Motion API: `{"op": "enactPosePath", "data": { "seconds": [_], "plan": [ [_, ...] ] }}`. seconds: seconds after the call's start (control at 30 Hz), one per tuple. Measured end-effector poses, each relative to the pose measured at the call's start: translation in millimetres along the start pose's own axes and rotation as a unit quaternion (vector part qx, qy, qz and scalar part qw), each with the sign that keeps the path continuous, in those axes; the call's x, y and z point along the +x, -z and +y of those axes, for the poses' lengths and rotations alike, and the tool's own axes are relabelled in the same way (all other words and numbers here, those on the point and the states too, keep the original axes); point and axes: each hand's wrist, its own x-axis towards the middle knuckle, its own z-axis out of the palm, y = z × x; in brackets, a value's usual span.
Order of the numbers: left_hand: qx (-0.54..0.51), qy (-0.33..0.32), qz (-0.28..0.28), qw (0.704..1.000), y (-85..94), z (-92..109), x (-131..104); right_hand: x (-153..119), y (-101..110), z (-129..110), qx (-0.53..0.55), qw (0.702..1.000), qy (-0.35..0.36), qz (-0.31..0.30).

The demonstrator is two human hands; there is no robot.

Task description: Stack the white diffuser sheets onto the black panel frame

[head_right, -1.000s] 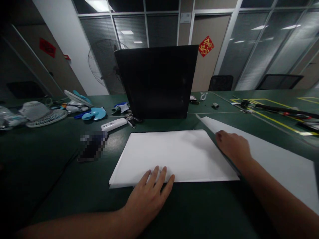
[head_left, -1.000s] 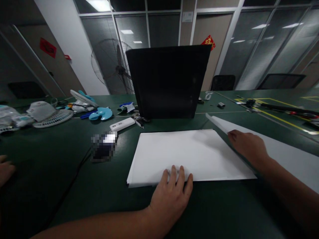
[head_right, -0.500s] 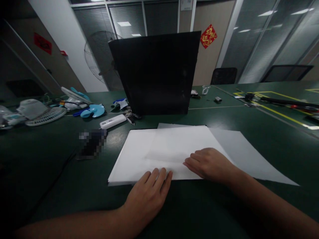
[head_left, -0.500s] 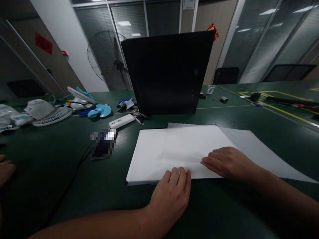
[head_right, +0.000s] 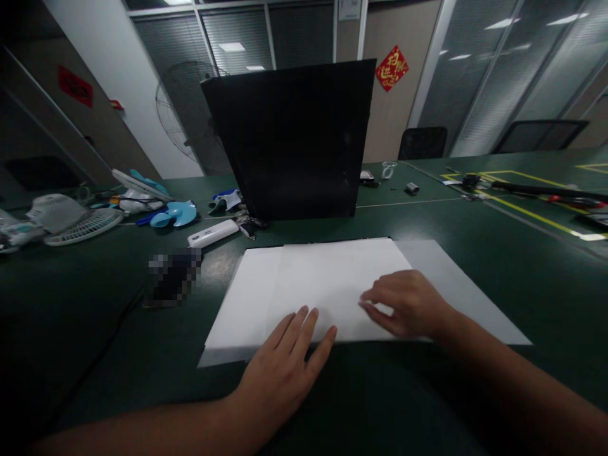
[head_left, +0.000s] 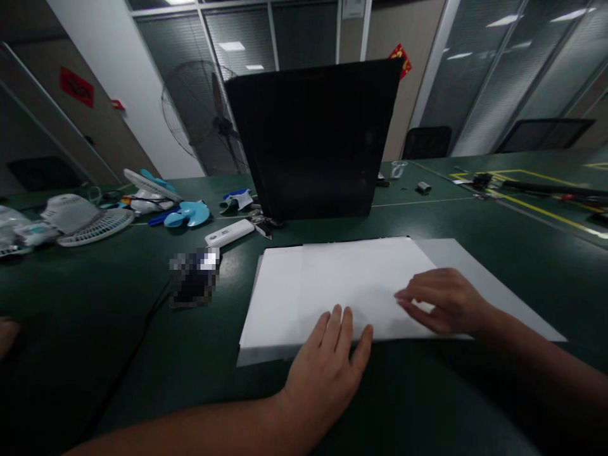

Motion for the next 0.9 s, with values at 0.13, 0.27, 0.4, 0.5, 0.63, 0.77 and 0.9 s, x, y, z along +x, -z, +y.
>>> {"op": "enactPosePath", "data": {
  "seconds": [0.13, 0.27, 0.4, 0.5, 0.63, 0.77, 0.9],
  "plan": [
    [-0.014, -0.001, -0.030, 0.999, -2.1, 1, 0, -9, 7, 45, -0.167, 0.902, -0.393, -0.066],
    [-0.018, -0.007, -0.039, 0.999, -0.5, 1, 0, -26, 13, 78, -0.169, 0.794, -0.569, -0.130],
    [-0.016, -0.006, -0.044, 0.999, 1.8, 0, 0, -36, 12, 92, -0.115, 0.764, -0.612, -0.166],
    [-0.016, -0.004, -0.043, 0.999, 2.6, 0, 0, -35, 6, 93, -0.114, 0.774, -0.602, -0.159],
    [-0.018, -0.002, -0.049, 0.999, 3.2, 1, 1, -35, 0, 96, -0.118, 0.793, -0.582, -0.137],
    [-0.005, 0.010, -0.069, 0.998, 3.4, 2, 1, -40, -1, 102, -0.135, 0.760, -0.615, -0.162],
    [0.001, 0.024, -0.076, 0.997, 4.0, 4, 0, -43, 0, 109, -0.127, 0.764, -0.610, -0.170]
  ]
}}
